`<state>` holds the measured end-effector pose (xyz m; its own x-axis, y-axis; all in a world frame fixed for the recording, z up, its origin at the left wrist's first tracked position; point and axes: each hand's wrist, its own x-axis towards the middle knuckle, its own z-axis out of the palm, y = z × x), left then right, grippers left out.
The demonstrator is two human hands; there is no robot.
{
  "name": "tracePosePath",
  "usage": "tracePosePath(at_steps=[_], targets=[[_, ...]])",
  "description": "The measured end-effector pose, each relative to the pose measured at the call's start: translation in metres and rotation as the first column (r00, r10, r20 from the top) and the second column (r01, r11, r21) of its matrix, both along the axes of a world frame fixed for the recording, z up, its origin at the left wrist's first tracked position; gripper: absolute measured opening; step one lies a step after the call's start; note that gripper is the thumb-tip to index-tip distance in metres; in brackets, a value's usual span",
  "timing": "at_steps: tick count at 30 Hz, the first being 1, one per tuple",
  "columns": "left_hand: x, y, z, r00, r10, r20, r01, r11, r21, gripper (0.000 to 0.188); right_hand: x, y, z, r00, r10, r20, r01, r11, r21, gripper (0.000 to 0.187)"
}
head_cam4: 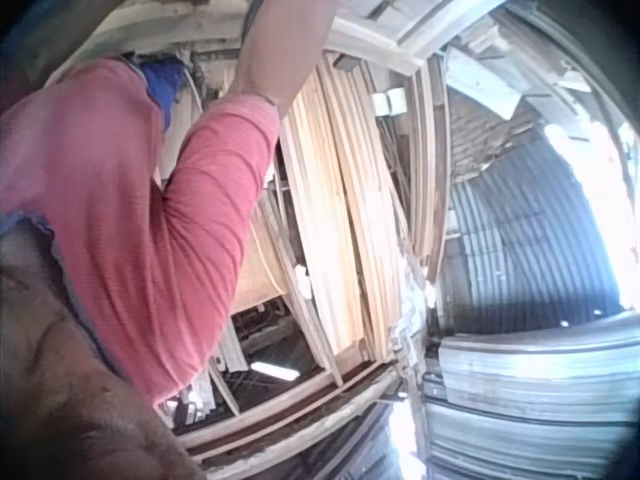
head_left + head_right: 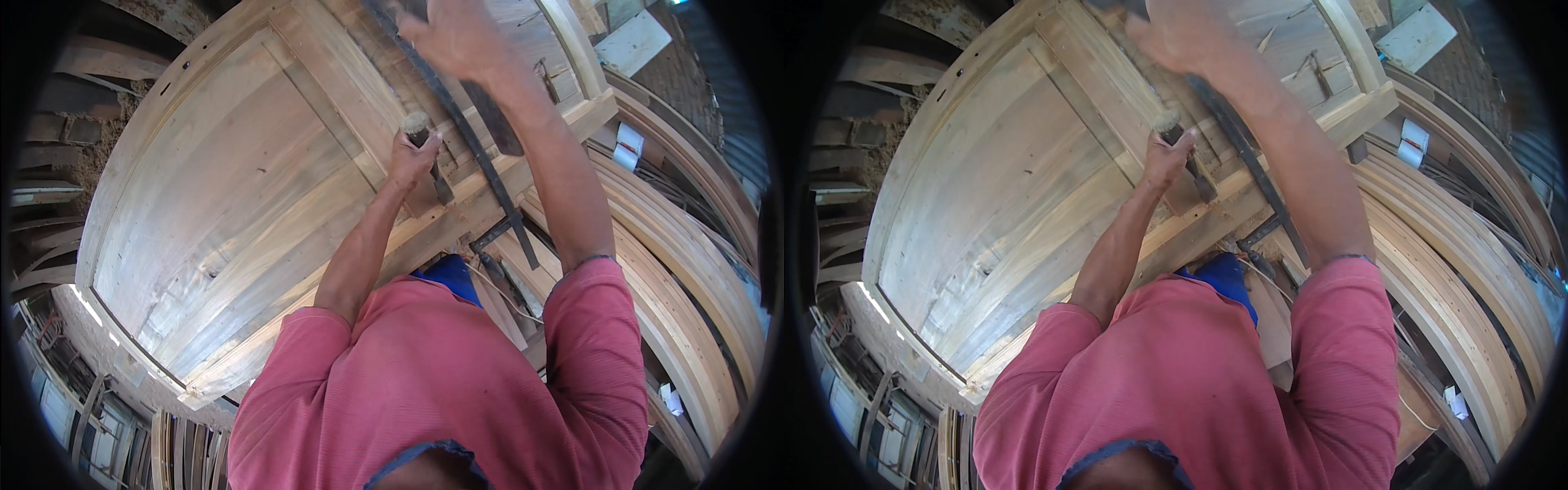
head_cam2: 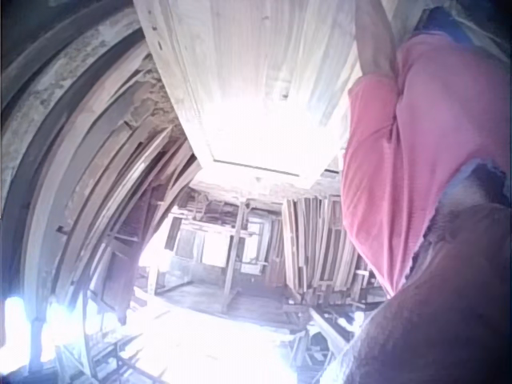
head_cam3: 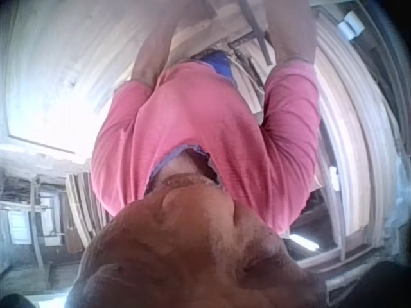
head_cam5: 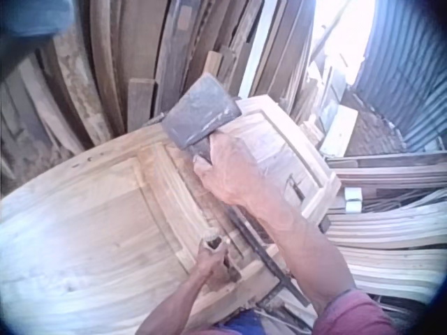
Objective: The person uses a hammer and a chisel to shape joints and edges on a wooden door. They use a large metal clamp to hold the door frame together and handle a power drill and several pieces of wood.
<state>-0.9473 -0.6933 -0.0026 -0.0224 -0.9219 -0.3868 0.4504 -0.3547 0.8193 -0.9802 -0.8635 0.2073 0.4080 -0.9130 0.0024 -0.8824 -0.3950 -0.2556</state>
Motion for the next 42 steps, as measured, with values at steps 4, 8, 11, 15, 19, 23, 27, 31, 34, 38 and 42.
tracePosePath(at_steps=[4, 8, 11, 15, 19, 23, 27, 31, 34, 38, 42], targets=[[0.006, 0.016, -0.012, 0.932, -0.321, 0.170, 0.313, 0.947, 0.074, 0.014, -0.023, 0.052, -0.034, 0.790, 0.404, -0.460, -0.034, 0.779, 0.626, 0.028], [-0.007, 0.059, -0.005, 0.998, -0.022, -0.065, 0.026, 0.997, 0.072, 0.015, -0.093, 0.101, -0.038, 0.948, 0.207, -0.242, -0.005, 0.768, 0.640, 0.032], [0.057, 0.026, 0.000, 0.993, 0.003, -0.118, 0.017, 0.985, 0.170, 0.020, -0.126, 0.163, -0.065, 0.993, -0.092, -0.069, 0.113, 0.873, 0.474, 0.039], [0.165, -0.012, 0.027, 0.909, -0.207, 0.363, 0.161, 0.975, 0.153, 0.036, -0.145, 0.266, -0.116, 0.972, -0.234, -0.013, 0.228, 0.933, 0.278, 0.041], [0.234, 0.008, 0.028, 0.202, -0.135, 0.970, 0.202, 0.975, 0.094, 0.049, -0.154, 0.334, -0.161, 0.951, -0.278, -0.132, 0.306, 0.810, 0.500, 0.043], [0.259, 0.034, 0.023, -0.064, -0.372, 0.926, 0.211, 0.902, 0.377, 0.072, -0.142, 0.310, -0.156, 0.905, -0.422, -0.044, 0.356, 0.699, 0.620, 0.045], [0.202, 0.008, 0.048, -0.284, -0.255, 0.924, 0.327, 0.880, 0.343, 0.077, -0.146, 0.287, -0.175, 0.821, -0.548, 0.159, 0.337, 0.692, 0.639, 0.045], [0.120, -0.067, 0.054, -0.036, -0.067, 0.997, 0.602, 0.795, 0.075, 0.060, -0.143, 0.268, -0.179, 0.809, -0.571, 0.139, 0.370, 0.678, 0.635, 0.046], [0.031, -0.120, 0.051, 0.152, -0.013, 0.988, 0.770, 0.629, -0.110, 0.048, -0.144, 0.274, -0.190, 0.804, -0.592, 0.055, 0.428, 0.642, 0.636, 0.047], [-0.066, -0.170, 0.042, 0.053, -0.004, 0.999, 0.865, 0.500, -0.044, 0.049, -0.138, 0.272, -0.180, 0.798, -0.603, -0.021, 0.497, 0.637, 0.589, 0.052], [-0.129, -0.204, 0.013, -0.005, 0.051, 0.999, 0.851, 0.525, -0.023, 0.044, -0.141, 0.273, -0.179, 0.755, -0.655, 0.010, 0.511, 0.598, 0.617, 0.053]])
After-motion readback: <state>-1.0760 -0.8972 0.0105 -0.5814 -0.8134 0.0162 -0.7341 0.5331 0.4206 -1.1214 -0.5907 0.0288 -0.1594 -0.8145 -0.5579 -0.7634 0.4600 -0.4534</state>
